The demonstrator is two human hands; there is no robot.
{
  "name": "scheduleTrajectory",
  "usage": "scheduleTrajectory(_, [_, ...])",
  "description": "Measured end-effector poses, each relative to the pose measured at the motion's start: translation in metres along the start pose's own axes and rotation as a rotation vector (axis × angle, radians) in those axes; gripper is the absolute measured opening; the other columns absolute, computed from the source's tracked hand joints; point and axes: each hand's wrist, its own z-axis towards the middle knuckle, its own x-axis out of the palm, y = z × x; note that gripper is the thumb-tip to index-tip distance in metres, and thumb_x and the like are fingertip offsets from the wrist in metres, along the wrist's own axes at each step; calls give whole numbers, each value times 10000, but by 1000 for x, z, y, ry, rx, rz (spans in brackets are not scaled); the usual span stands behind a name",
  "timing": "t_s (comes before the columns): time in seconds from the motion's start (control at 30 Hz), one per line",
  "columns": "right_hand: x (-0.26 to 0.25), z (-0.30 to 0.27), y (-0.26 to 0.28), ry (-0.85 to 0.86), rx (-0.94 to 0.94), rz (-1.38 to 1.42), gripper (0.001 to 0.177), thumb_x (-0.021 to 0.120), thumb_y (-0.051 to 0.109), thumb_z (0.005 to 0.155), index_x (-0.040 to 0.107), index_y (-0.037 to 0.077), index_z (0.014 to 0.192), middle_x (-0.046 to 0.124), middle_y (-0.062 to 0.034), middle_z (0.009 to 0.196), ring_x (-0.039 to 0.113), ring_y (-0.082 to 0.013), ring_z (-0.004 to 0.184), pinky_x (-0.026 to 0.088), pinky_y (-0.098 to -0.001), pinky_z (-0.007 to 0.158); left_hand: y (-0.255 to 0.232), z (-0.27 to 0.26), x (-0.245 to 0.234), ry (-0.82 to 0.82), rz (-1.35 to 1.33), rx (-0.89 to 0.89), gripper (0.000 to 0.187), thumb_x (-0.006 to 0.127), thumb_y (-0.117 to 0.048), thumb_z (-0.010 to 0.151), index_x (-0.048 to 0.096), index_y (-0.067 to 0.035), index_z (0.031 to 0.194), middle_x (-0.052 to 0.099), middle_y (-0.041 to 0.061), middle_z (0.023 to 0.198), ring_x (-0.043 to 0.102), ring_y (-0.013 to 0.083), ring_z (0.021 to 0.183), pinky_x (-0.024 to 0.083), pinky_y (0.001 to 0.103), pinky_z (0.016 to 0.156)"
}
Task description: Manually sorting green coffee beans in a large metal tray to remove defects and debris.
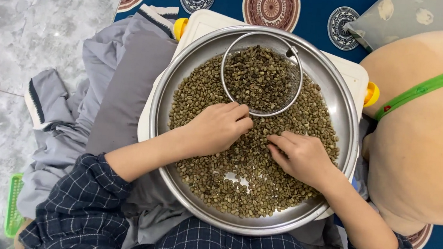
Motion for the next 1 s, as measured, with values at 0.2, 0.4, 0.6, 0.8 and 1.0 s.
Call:
scheduleTrajectory(0.2, [6,2,-2,-14,8,58,91,658,123,940,737,81,957,644,-22,640,618,-154,499,491,-260,445,-1,-2,-7,92,-128,-63,84,655,-103,976,719,-59,943,659,93,874,693,226,790,572,302,664])
scheduleTrajectory(0.4, [16,6,-40,27,544,1155,138,500,87,881,629,66,925,530,-30,636,473,-122,495,423,-258,436,-6,-10,7,77,-26,-10,75,683,-85,940,699,-31,891,626,108,855,652,253,768,535,343,668])
scheduleTrajectory(0.6, [13,28,-16,162,564,1156,201,461,50,895,655,19,938,553,-68,649,501,-132,495,425,-249,452,-4,-14,23,113,96,49,61,668,-75,944,697,-34,909,601,111,918,630,250,797,493,347,696])
scheduleTrajectory(0.8, [17,21,10,53,186,500,182,698,40,879,765,37,1048,570,-50,576,574,-168,522,490,-299,532,0,-15,26,137,29,-9,71,623,-42,949,658,8,986,589,119,939,666,282,814,533,353,697])
scheduleTrajectory(1.0, [30,22,14,11,-89,76,146,648,90,952,761,66,1040,674,-36,670,647,-159,541,508,-255,484,-1,-7,-13,57,-348,-223,12,573,-49,960,571,-39,954,554,82,787,673,283,681,556,368,584])
